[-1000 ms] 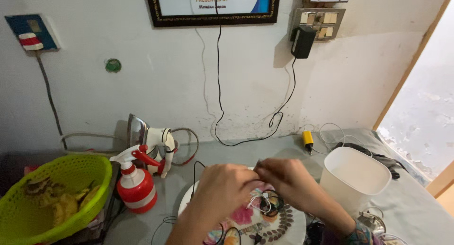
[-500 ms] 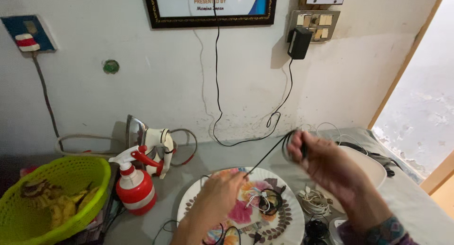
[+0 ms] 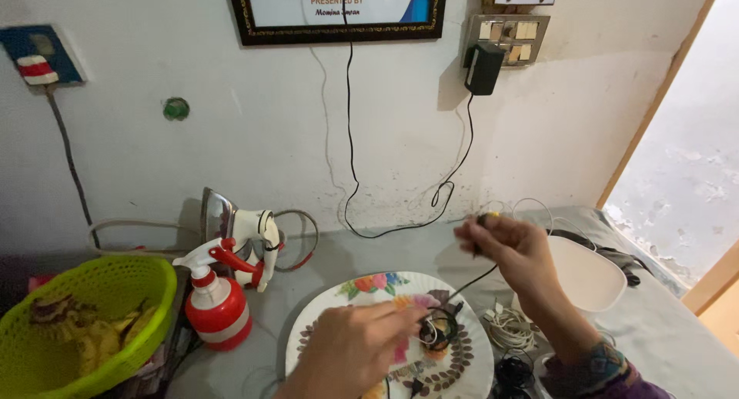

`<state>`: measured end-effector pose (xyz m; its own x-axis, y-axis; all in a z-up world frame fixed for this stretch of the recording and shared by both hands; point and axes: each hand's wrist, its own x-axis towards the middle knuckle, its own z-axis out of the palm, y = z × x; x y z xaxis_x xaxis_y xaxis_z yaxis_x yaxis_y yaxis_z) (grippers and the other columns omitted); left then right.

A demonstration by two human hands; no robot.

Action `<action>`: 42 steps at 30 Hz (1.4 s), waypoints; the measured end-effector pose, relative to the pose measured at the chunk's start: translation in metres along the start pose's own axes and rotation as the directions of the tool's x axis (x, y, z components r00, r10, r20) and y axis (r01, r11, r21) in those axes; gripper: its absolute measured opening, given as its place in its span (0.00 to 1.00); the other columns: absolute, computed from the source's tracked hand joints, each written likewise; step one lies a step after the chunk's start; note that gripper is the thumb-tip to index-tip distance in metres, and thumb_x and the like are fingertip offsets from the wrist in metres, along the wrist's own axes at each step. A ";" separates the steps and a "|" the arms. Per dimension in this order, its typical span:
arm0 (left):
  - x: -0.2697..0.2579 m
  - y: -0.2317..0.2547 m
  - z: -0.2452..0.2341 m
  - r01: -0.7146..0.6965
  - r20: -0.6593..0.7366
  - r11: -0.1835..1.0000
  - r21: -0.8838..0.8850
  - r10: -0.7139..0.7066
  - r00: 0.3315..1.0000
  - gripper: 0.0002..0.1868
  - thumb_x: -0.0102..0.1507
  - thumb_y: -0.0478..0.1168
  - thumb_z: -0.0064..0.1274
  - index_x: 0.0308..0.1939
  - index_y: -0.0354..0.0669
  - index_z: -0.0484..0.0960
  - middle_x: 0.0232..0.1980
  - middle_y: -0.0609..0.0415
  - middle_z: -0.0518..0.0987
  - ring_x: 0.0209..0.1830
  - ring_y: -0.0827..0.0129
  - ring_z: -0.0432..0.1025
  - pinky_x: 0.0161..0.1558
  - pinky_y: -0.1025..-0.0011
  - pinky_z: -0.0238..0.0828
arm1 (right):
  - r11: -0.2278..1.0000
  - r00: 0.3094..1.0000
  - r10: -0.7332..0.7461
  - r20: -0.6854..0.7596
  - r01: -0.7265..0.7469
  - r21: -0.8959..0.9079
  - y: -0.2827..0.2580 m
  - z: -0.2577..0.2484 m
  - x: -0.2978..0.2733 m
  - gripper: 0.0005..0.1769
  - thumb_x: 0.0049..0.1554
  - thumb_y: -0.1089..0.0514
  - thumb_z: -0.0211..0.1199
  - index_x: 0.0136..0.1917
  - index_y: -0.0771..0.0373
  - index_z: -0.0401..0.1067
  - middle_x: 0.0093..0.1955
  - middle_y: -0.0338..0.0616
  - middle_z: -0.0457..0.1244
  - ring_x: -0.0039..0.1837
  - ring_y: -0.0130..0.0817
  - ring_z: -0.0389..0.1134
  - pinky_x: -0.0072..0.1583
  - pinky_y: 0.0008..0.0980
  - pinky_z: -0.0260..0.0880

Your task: The person untangles and coils black cables on a floral-patterned plate placed on a table. They repeatedly separate tangled sections, wrap the cables into neat loops, and place the coiled bundles on the table beside the plate. The workspace includes a green basket, a red spray bottle, and a white container.

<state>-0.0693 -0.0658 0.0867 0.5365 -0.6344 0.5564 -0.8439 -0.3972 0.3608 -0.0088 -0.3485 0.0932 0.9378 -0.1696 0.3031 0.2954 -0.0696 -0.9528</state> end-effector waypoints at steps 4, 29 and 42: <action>-0.005 0.012 -0.033 0.222 0.084 0.975 0.033 -0.224 0.971 0.21 0.59 0.35 0.59 0.56 0.53 0.87 0.31 0.51 0.84 0.27 0.61 0.79 0.31 0.63 0.73 | 0.949 0.964 0.257 0.065 -0.265 0.173 0.010 -0.007 0.003 0.17 0.61 0.55 0.60 0.53 0.72 0.77 0.51 0.52 0.74 0.50 0.34 0.74 0.58 0.35 0.76; 0.011 -0.029 0.045 0.519 -0.254 0.848 -0.102 -0.527 0.811 0.14 0.63 0.48 0.57 0.45 0.47 0.92 0.33 0.47 0.87 0.28 0.61 0.81 0.32 0.65 0.74 | 0.310 0.865 0.150 0.479 -0.501 0.808 -0.023 0.022 -0.049 0.47 0.58 0.40 0.50 0.68 0.89 0.50 0.72 0.77 0.56 0.76 0.64 0.58 0.73 0.52 0.54; 0.020 -0.009 0.020 0.096 -0.081 0.976 0.194 -0.082 0.993 0.07 0.59 0.40 0.61 0.38 0.44 0.89 0.32 0.52 0.84 0.30 0.58 0.79 0.33 0.61 0.74 | 0.991 0.856 0.063 0.512 -0.116 0.072 0.033 0.038 -0.052 0.48 0.62 0.30 0.28 0.81 0.66 0.46 0.83 0.50 0.47 0.83 0.40 0.47 0.79 0.38 0.43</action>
<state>-0.0513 -0.0880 0.0799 0.6027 -0.5437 0.5841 -0.7736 -0.5776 0.2606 -0.0409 -0.3048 0.0459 0.9153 0.3542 0.1919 0.1973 0.0214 -0.9801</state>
